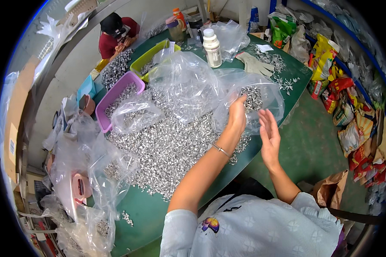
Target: The person sorts small silver metal components on a green table by hand, moving them from a central pile into smaller groups and placing them into plastic bags.
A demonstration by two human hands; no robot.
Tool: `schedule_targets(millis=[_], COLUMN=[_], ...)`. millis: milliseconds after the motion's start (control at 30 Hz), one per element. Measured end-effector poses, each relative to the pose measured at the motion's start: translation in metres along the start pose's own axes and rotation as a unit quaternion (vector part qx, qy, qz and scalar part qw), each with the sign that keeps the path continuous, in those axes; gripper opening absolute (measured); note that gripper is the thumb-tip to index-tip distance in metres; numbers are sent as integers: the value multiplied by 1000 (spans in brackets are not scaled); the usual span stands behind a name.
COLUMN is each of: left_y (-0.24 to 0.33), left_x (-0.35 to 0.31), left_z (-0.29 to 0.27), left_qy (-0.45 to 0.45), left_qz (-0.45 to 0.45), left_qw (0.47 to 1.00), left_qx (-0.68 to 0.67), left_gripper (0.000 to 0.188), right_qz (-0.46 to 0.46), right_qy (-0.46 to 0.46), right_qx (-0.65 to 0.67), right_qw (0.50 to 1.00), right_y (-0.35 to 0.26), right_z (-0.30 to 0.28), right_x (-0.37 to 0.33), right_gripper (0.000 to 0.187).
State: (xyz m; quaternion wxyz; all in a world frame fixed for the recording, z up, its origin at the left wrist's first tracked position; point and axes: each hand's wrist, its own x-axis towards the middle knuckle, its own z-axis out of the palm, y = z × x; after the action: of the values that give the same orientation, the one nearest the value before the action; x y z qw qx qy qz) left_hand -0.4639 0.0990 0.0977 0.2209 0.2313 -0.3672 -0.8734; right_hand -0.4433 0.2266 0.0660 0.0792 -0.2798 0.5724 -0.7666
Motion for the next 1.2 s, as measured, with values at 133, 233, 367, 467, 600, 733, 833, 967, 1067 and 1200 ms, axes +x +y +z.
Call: schedule_targets(millis=[133, 233, 367, 467, 600, 733, 833, 967, 1067, 1200], left_y=[-1, -4, 1, -1, 17, 10, 4, 17, 17, 17], left_x=[-14, -11, -7, -3, -14, -5, -3, -8, -5, -7], left_z=[-11, -18, -27, -29, -15, -26, -23, -18, -16, -16], left_qy=[-16, -14, -60, -88, -83, -110, -104, -100, -103, -98], left_qz=[91, 167, 200, 190, 151, 152, 216, 142, 151, 145], left_qw=[985, 962, 949, 945, 949, 951, 930, 951, 954, 955], left_qx=[146, 216, 236, 250, 266, 244, 279, 257, 237, 238], left_gripper=[61, 62, 67, 70, 74, 76, 75, 74, 73, 70], right_qz=[76, 162, 229, 196, 132, 17, -79, -65, -81, -88], right_qy=[-24, 67, 116, 61, -20, -61, -89, -109, -117, -113], right_qx=[-5, -38, -36, -173, -538, -581, -582, -584, -586, -594], right_qw=[997, 984, 966, 963, 832, 812, 805, 802, 798, 791], right_y=[3, 21, 27, 65, 94, 106, 119, 110, 107, 100], right_z=[13, 17, 8, -21, -37, -44, -64, -57, -57, -55], right_x=[21, 64, 118, 145, 163, 166, 175, 172, 174, 172], right_gripper=[54, 60, 48, 42, 38, 28, 23, 23, 25, 28])
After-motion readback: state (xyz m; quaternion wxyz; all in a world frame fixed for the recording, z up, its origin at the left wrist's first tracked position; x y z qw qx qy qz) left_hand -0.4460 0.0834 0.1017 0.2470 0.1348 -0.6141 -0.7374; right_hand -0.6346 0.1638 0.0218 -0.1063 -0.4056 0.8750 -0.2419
